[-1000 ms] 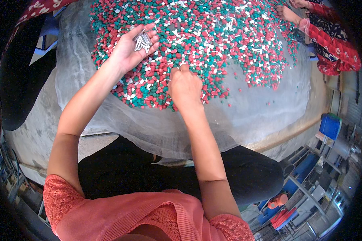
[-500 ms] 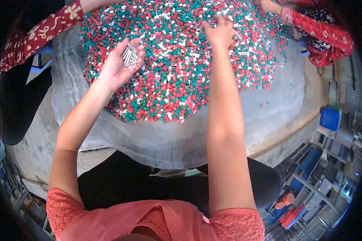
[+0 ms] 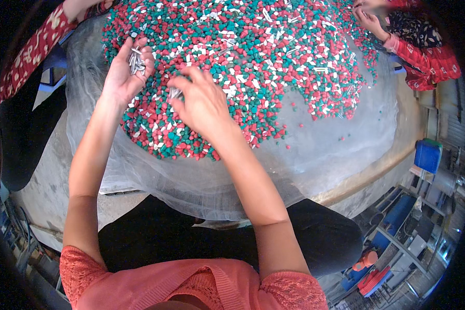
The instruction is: The person sits on the floor and sorts small white plastic caps from a large pile of mixed red, green, and white caps spread on a sheet. They repeatedly pick white caps from the pile and transfer them into their left hand, accumulating a small stack of white caps.
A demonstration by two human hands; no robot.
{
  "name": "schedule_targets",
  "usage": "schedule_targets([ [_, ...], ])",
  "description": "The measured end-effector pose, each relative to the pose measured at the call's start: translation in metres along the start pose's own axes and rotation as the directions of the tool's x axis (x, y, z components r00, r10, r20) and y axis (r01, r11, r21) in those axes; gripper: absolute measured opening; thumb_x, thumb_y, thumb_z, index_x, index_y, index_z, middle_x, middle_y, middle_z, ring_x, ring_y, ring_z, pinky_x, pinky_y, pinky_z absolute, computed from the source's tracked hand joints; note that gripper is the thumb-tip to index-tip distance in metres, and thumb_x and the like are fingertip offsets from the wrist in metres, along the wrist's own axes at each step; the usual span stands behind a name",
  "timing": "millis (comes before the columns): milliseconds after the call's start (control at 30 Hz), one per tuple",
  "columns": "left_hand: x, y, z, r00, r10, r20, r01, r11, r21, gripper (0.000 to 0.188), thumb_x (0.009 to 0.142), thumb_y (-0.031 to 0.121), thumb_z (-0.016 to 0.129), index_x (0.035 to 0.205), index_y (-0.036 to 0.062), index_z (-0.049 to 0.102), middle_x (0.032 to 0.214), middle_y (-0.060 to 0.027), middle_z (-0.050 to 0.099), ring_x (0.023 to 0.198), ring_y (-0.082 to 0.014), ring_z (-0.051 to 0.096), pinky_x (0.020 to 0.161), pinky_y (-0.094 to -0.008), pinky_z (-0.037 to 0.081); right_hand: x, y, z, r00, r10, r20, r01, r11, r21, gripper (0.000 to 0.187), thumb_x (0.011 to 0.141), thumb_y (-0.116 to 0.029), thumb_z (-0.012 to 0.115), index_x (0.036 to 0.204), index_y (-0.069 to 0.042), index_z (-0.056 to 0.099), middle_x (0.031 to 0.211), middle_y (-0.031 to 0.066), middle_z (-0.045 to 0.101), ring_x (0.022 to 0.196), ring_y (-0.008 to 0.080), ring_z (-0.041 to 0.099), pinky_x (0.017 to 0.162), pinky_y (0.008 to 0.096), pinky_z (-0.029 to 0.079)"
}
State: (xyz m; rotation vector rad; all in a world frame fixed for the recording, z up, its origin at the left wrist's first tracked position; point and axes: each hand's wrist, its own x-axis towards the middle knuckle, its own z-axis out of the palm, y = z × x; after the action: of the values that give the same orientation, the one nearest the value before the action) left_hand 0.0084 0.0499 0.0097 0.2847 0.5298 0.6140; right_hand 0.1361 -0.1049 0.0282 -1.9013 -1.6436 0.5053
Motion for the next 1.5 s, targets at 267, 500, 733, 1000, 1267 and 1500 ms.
schedule_targets([
  [267, -0.003, -0.002, 0.003, 0.998, -0.022, -0.056, 0.021, 1.0, -0.005, 0.03, 0.094, 0.03, 0.041, 0.098, 0.0016, 0.051, 0.073, -0.0056, 0.05, 0.064, -0.0143, 0.05, 0.052, -0.0242, 0.047, 0.062, 0.102, -0.04, 0.926, 0.327, -0.19, -0.359, 0.917, -0.172, 0.018, 0.076, -0.018, 0.061, 0.092, -0.015, 0.067, 0.093, 0.0072, 0.063, 0.085, 0.0273, 0.062, 0.074, 0.0384, 0.048],
  [500, -0.011, -0.007, 0.005, 0.997, -0.065, -0.033, 0.066, 0.998, 0.021, 0.03, 0.094, 0.031, 0.042, 0.098, 0.0026, 0.051, 0.072, -0.0036, 0.048, 0.061, -0.0117, 0.048, 0.047, -0.0216, 0.043, 0.077, 0.114, -0.02, 0.962, 0.251, -0.105, -0.271, 0.859, -0.434, 0.015, 0.074, -0.021, 0.062, 0.087, -0.017, 0.069, 0.101, 0.006, 0.058, 0.092, 0.0264, 0.059, 0.077, 0.0395, 0.048],
  [733, -0.01, -0.009, 0.007, 0.996, -0.068, -0.051, 0.07, 0.997, 0.031, 0.029, 0.093, 0.03, 0.043, 0.097, 0.0023, 0.051, 0.071, -0.0032, 0.047, 0.06, -0.0108, 0.046, 0.047, -0.0213, 0.042, 0.065, 0.114, -0.02, 0.994, 0.108, -0.031, -0.112, 0.946, -0.306, 0.018, 0.076, -0.016, 0.061, 0.093, -0.013, 0.066, 0.098, 0.0073, 0.06, 0.087, 0.0294, 0.059, 0.076, 0.0407, 0.048],
  [1000, -0.013, -0.028, 0.009, 0.986, -0.133, -0.104, 0.144, 0.984, 0.108, 0.035, 0.094, 0.03, 0.04, 0.103, -0.0012, 0.051, 0.09, -0.0129, 0.058, 0.091, -0.0287, 0.06, 0.077, -0.0387, 0.053, 0.065, 0.071, -0.032, 0.991, 0.042, -0.128, -0.043, 0.999, -0.007, 0.017, 0.076, -0.017, 0.062, 0.089, -0.004, 0.063, 0.085, 0.011, 0.059, 0.076, 0.025, 0.059, 0.07, 0.0368, 0.047],
  [1267, -0.013, -0.041, -0.002, 0.961, -0.252, 0.115, 0.252, 0.968, 0.014, 0.037, 0.095, 0.032, 0.036, 0.11, -0.0004, 0.047, 0.095, -0.0145, 0.057, 0.084, -0.023, 0.059, 0.066, -0.0289, 0.054, 0.003, 0.007, -0.039, 0.957, 0.29, -0.006, -0.282, 0.938, 0.201, 0.029, 0.068, -0.024, 0.072, 0.085, -0.003, 0.062, 0.083, 0.0103, 0.06, 0.072, 0.0227, 0.06, 0.064, 0.0344, 0.048],
  [1500, -0.021, -0.029, 0.01, 0.978, -0.201, 0.053, 0.201, 0.98, 0.014, 0.032, 0.094, 0.027, 0.039, 0.109, 0.0001, 0.047, 0.09, -0.0116, 0.054, 0.076, -0.0188, 0.055, 0.063, -0.0283, 0.052, -0.025, -0.007, -0.004, 0.955, 0.293, -0.054, -0.296, 0.913, -0.28, 0.02, 0.068, -0.018, 0.071, 0.083, -0.007, 0.064, 0.086, 0.009, 0.06, 0.073, 0.0265, 0.06, 0.062, 0.0385, 0.047],
])
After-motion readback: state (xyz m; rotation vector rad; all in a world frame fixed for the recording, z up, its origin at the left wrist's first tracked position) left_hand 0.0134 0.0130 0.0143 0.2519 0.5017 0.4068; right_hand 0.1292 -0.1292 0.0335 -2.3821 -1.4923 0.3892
